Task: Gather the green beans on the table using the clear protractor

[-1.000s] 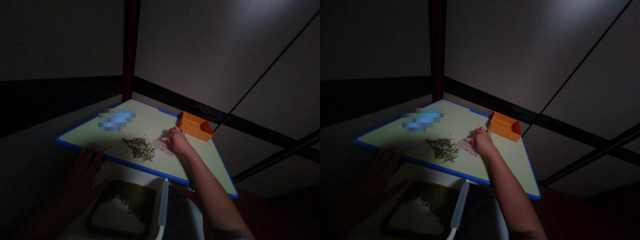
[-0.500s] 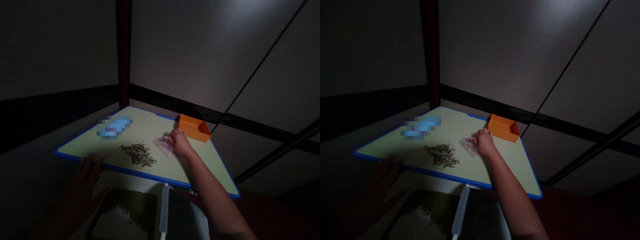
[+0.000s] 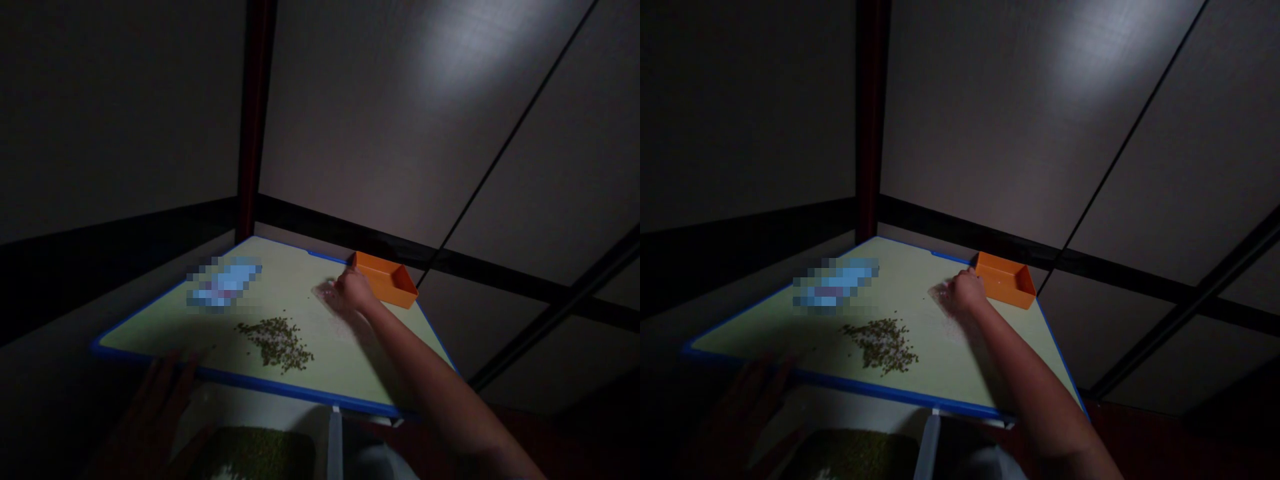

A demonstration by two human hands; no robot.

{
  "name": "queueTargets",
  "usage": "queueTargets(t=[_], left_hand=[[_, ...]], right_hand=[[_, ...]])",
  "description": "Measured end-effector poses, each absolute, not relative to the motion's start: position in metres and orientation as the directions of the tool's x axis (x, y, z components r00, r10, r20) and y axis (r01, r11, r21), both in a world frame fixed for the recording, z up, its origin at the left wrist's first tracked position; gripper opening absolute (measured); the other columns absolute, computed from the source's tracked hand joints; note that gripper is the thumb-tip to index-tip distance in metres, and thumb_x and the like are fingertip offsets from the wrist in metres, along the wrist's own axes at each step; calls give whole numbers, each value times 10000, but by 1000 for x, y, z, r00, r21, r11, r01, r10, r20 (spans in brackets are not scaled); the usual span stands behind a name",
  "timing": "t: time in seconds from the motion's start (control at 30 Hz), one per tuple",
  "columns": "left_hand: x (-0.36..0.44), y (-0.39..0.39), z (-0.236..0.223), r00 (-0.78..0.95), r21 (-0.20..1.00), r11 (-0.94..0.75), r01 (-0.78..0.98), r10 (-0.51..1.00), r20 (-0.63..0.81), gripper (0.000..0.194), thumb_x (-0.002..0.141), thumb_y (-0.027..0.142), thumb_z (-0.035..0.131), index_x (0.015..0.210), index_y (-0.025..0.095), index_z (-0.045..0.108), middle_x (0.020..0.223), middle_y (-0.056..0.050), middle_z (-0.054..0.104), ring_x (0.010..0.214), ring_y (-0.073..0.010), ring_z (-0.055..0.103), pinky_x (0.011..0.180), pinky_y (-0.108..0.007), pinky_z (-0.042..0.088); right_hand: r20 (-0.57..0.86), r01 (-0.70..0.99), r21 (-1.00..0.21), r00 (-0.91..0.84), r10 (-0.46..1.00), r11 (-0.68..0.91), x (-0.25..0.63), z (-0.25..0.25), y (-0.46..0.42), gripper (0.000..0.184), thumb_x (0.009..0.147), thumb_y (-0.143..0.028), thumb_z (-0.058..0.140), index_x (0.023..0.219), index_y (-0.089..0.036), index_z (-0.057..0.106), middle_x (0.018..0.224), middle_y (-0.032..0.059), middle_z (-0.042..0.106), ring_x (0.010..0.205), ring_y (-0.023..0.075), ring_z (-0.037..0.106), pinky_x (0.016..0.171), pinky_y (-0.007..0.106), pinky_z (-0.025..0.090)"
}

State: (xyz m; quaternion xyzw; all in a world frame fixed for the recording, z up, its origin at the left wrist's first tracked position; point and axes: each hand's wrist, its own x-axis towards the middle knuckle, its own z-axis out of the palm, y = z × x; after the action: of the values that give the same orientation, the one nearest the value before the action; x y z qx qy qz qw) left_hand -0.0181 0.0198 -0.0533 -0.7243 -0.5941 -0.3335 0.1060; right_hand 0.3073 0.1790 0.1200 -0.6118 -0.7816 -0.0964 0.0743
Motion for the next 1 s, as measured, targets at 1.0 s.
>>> queueTargets(t=[1.0], left_hand=[[-11,11,-47,61,162,-191,968,809,585,811,715,545,415,1411,261,113,1560,-60,115,1414,-310,171,1012,-524,425]], right_hand=[[228,708,-64,-676,701,703,278,92,173,236,867,-344,541,766,-179,677,913,78,623,979,208,452,847,356,353]])
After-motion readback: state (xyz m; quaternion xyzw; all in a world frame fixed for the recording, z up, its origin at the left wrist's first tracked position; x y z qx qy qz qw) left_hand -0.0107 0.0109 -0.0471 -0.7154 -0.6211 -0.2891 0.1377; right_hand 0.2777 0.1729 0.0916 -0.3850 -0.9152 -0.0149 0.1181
